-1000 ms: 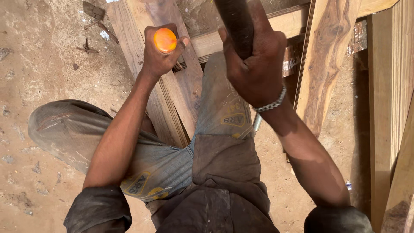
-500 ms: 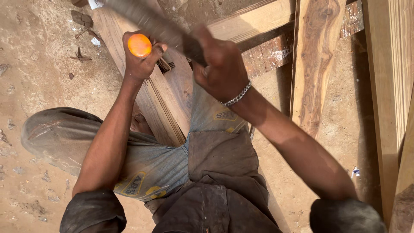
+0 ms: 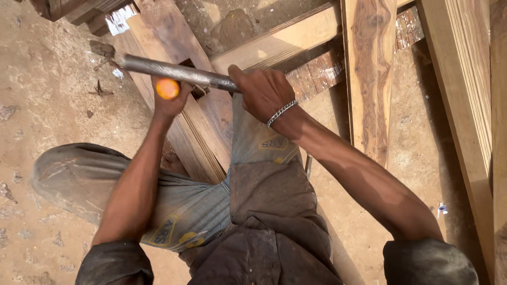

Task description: The person sits on the ground among wooden frame parts and drives nails into the joints using a hammer and a metal punch rod. They reposition the wooden frame pieces between strikes and continue hammering nails into the assembly.

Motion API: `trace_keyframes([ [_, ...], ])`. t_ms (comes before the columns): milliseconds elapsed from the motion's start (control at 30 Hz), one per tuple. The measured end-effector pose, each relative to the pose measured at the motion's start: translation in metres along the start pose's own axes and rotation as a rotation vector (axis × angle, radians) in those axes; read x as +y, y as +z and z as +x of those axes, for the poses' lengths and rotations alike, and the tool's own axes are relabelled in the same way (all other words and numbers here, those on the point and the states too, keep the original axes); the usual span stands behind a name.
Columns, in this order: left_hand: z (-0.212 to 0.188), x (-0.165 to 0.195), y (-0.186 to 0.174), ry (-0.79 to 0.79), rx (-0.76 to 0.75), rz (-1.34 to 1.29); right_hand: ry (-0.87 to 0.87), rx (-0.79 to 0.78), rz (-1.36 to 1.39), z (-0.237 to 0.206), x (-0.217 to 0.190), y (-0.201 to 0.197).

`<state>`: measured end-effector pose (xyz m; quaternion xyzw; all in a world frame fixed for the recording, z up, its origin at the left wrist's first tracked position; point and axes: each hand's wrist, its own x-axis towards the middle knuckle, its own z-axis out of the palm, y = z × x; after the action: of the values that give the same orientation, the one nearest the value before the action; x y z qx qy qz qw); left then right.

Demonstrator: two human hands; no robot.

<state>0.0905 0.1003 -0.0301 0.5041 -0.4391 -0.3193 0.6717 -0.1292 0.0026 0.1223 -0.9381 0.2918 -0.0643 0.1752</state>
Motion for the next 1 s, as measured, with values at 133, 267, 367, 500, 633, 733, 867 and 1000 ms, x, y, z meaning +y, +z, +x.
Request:
trace_keyframes([
  [133,-0.005,-0.014,-0.001,0.063,-0.154,0.399,0.029,0.019,0.061,-0.018,0.015,0.005],
  [267,0.014,-0.021,0.008,-0.041,0.037,0.399,0.027,0.212,0.318,-0.028,0.012,-0.015],
  [367,0.035,-0.018,0.02,-0.012,0.377,0.07,0.055,0.327,0.364,-0.039,0.006,-0.018],
  [500,0.047,-0.012,0.037,0.014,0.559,0.236,0.441,0.152,0.637,-0.088,0.001,0.021],
  [633,0.04,-0.005,0.055,0.042,0.364,0.299,0.577,0.149,0.85,-0.147,0.002,0.076],
  [733,0.037,0.006,0.056,0.039,0.235,0.333,0.732,0.126,0.946,-0.156,0.011,0.1],
  [867,0.043,0.019,0.043,-0.223,0.027,0.231,0.763,0.19,1.064,-0.142,0.019,0.107],
  [1000,0.044,0.013,0.033,-0.33,0.01,0.258,0.862,0.103,1.108,-0.136,0.02,0.108],
])
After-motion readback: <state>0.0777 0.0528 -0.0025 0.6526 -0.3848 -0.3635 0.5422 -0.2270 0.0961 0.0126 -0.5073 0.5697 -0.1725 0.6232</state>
